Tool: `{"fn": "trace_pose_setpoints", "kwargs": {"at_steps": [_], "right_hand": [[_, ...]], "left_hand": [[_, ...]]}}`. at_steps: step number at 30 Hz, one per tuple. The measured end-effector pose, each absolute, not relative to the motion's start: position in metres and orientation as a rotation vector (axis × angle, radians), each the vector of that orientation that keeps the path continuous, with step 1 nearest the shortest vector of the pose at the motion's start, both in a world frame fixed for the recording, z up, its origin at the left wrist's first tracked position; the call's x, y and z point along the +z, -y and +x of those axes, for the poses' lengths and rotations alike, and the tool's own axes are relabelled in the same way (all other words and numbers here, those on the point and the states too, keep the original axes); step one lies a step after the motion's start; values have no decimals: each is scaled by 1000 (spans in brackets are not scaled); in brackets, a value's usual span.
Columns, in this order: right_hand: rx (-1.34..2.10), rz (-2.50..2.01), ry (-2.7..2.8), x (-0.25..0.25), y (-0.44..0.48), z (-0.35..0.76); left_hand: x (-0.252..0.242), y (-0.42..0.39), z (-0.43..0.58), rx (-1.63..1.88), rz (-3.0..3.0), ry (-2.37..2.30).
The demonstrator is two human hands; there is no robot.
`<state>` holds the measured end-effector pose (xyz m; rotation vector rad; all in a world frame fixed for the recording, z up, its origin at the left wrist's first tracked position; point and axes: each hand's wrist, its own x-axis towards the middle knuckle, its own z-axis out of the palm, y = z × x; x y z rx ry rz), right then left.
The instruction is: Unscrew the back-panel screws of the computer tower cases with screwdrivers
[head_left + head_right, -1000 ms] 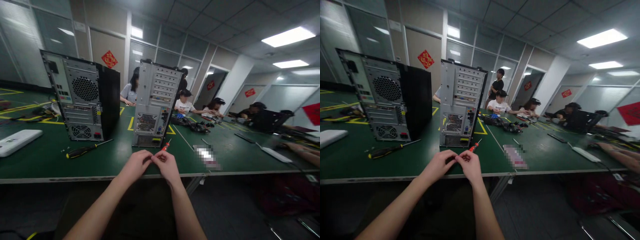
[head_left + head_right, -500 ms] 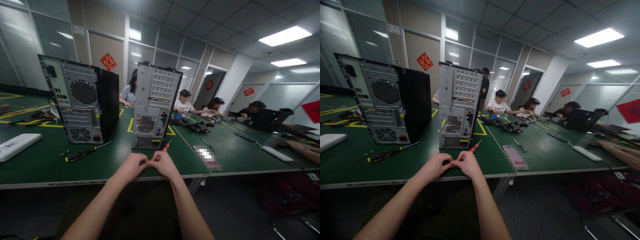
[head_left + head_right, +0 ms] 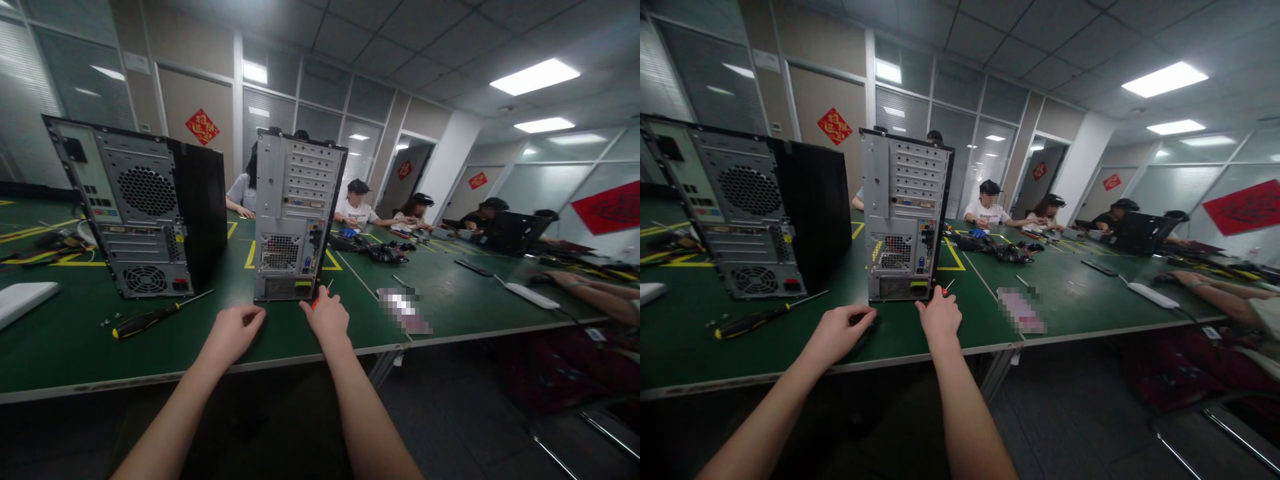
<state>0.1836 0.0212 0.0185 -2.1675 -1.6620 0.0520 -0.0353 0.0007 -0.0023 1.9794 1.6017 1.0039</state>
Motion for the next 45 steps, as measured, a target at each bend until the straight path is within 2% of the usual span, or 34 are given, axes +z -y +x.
{"fn": "trace_pose_setpoints", "kwargs": {"at_steps": [8, 15, 18, 22, 27, 45], "right_hand": [[-16, -2148, 1549, 17, -14, 190], [-132, -1935, 1360, 14, 44, 217], [-106, -1765, 1427, -6, 74, 212], [-114, -1268, 1573, -44, 104, 190], [-181, -1057, 1756, -78, 117, 165], [-141, -1014, 1882, -90, 117, 159]], "left_hand": [[-19, -15, -49, 1067, 1691, -1431], [-10, -6, -49, 1248, 1355, -1290], [-6, -5, -42, 1315, 1061, -1152], [0, -4, -28, 1361, 770, -1005], [3, -3, -25, 1399, 668, -873], [1, 0, -32, 1377, 601, -817]]}}
